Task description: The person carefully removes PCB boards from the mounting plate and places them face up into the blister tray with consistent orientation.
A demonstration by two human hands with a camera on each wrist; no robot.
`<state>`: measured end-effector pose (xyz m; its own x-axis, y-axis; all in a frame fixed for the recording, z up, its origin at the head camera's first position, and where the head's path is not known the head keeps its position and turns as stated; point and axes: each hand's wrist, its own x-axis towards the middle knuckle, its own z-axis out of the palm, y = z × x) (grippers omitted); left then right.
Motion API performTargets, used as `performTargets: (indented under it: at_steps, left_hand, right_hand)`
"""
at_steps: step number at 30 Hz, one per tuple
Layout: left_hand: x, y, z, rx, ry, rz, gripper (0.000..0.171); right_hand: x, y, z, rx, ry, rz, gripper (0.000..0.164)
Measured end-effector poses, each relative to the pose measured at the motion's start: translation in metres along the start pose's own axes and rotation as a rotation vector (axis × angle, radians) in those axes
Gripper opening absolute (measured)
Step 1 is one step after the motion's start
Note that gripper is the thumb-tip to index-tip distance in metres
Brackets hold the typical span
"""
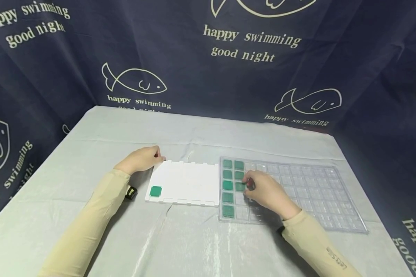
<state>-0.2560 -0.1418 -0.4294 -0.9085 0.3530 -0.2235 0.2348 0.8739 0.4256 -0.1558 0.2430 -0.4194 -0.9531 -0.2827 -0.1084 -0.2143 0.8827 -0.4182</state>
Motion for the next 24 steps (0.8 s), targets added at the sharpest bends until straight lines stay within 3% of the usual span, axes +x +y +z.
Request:
performTargets:
  at_steps: [9, 14, 18, 24]
  left_hand:
    - [-0.001, 0.003, 0.0, -0.002, 0.004, 0.002, 0.029]
    - [-0.002, 0.001, 0.001, 0.0, -0.007, -0.004, 0.029]
    - [-0.003, 0.0, 0.001, 0.007, 0.001, -0.003, 0.03]
    - [0.0, 0.0, 0.001, 0.007, 0.004, -0.002, 0.03]
  right_hand:
    - [-0.004, -0.002, 0.0, -0.018, 0.018, -0.006, 0.022]
    - [-0.005, -0.011, 0.0, -0.071, 0.091, 0.008, 0.019]
    - [-0.001, -0.031, -0.003, -0.094, 0.159, -0.005, 0.015]
    - [0.012, -0.079, 0.003, -0.116, 0.208, -0.126, 0.016]
